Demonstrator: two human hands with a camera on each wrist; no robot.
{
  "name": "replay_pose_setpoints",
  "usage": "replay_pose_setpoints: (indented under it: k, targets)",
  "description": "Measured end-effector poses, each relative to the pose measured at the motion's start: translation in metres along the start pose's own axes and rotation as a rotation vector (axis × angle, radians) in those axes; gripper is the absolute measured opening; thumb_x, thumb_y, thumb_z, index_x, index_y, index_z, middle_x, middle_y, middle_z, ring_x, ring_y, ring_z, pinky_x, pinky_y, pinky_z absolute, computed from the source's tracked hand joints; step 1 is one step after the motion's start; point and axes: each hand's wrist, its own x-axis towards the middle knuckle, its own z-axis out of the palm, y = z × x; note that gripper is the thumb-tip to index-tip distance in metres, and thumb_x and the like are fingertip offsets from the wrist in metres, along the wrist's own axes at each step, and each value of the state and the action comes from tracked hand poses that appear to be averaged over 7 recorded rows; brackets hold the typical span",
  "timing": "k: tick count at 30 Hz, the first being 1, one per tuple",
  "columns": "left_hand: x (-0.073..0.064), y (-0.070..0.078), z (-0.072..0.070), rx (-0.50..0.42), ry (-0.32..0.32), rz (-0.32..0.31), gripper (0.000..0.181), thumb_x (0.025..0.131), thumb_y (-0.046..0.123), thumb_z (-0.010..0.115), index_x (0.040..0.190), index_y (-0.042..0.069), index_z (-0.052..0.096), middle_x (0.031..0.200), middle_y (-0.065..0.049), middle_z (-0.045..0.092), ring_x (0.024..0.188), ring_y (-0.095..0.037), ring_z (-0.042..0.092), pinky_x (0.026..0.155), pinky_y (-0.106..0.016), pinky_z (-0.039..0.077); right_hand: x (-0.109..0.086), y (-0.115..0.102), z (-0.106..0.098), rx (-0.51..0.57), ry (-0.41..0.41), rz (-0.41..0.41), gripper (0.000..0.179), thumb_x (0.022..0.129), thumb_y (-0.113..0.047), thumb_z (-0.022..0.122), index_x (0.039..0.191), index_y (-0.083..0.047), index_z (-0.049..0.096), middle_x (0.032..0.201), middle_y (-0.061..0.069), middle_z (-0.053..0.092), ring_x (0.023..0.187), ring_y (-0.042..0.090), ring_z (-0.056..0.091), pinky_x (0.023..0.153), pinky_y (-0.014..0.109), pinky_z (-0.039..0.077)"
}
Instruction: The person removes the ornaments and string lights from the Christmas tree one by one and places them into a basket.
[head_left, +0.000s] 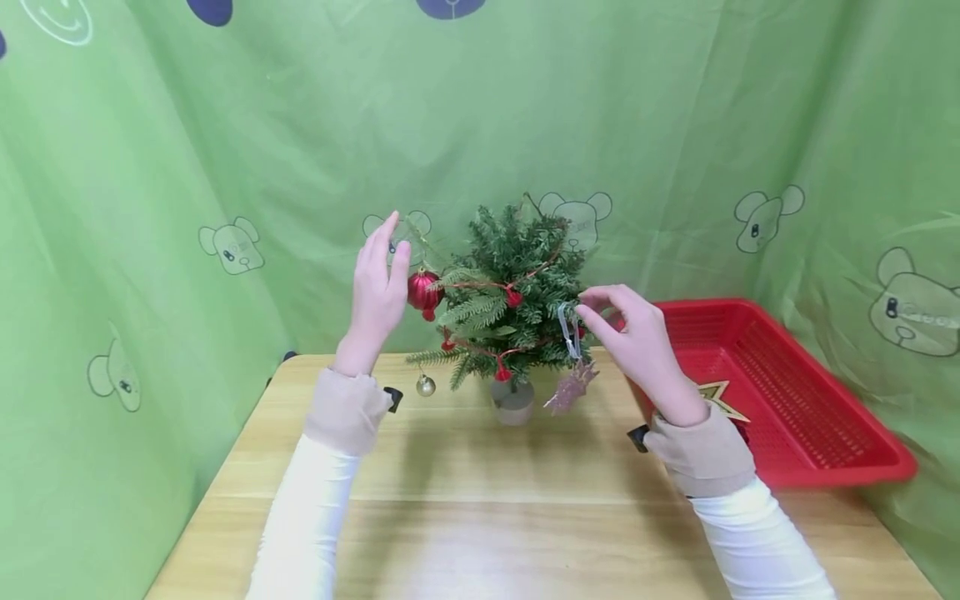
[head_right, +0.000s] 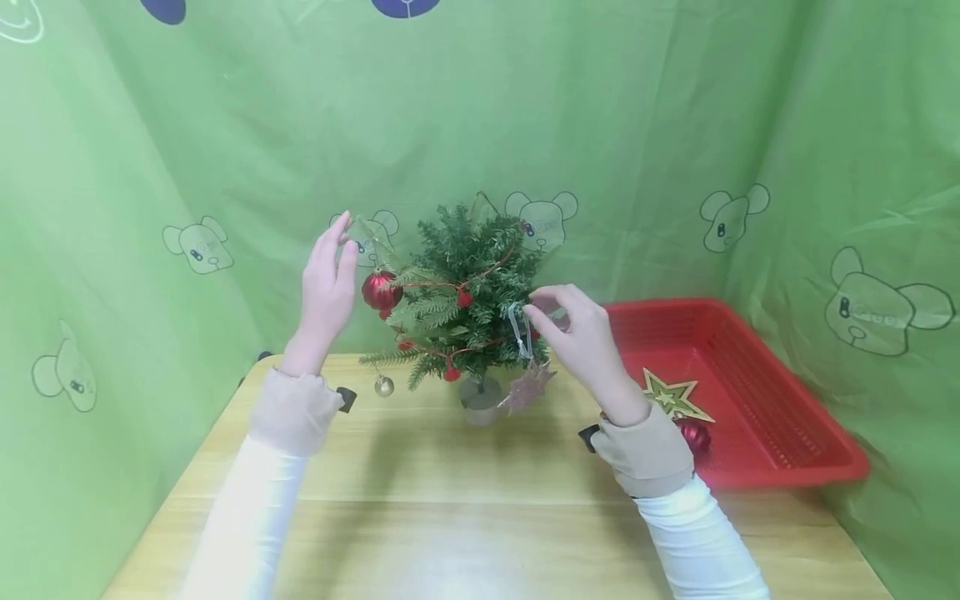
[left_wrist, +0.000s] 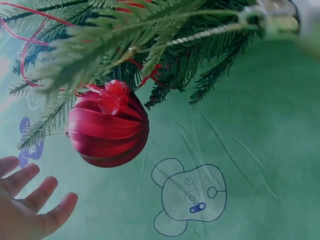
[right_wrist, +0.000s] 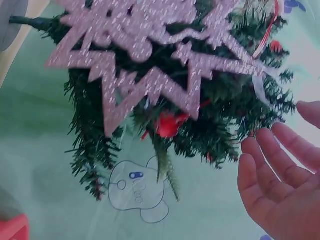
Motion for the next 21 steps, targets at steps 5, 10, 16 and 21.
replay_pose_setpoints:
  k: [5, 10, 16, 21]
  targets:
    - [0.004, 0.002, 0.001, -0.013, -0.009, 0.018, 0.049, 0.104, 0.029, 0.038, 0.147, 0.006, 0.040, 0.153, -0.010, 0.042, 0.141, -0.030, 0.038, 0.121, -0.046, 0.026, 0.000, -0.007, 0.006, 0.005, 0.005, -0.058, 0.019, 0.086, -0.010, 0.073, 0.105, -0.005, 0.070, 0.090, 0.008, 0.068, 0.074, -0.001, 0.056, 0.064, 0.008, 0.046]
    - [0.003, 0.005, 0.002, -0.008, -0.013, 0.023, 0.047, 0.103, 0.028, 0.041, 0.144, 0.004, 0.043, 0.151, -0.011, 0.045, 0.140, -0.031, 0.039, 0.120, -0.047, 0.027, 0.001, -0.009, 0.010, 0.006, 0.044, -0.102, 0.017, 0.084, -0.006, 0.074, 0.101, -0.004, 0.072, 0.087, 0.009, 0.069, 0.075, 0.002, 0.057, 0.065, 0.002, 0.043]
    - [0.001, 0.009, 0.004, 0.005, 0.003, 0.052, 0.049, 0.103, 0.029, 0.041, 0.143, 0.002, 0.043, 0.149, -0.013, 0.047, 0.139, -0.032, 0.041, 0.120, -0.045, 0.027, 0.003, -0.007, 0.011, 0.025, 0.071, -0.099, 0.014, 0.084, -0.005, 0.074, 0.098, -0.004, 0.072, 0.084, 0.009, 0.069, 0.073, -0.006, 0.054, 0.064, 0.004, 0.044]
    - [-0.004, 0.012, 0.006, 0.012, 0.024, 0.087, 0.050, 0.102, 0.031, 0.040, 0.142, 0.001, 0.044, 0.147, -0.014, 0.049, 0.138, -0.032, 0.042, 0.120, -0.043, 0.028, 0.006, -0.004, 0.009, 0.021, 0.094, -0.074, 0.014, 0.084, -0.007, 0.074, 0.097, -0.003, 0.072, 0.085, 0.010, 0.069, 0.071, -0.010, 0.051, 0.063, 0.005, 0.044]
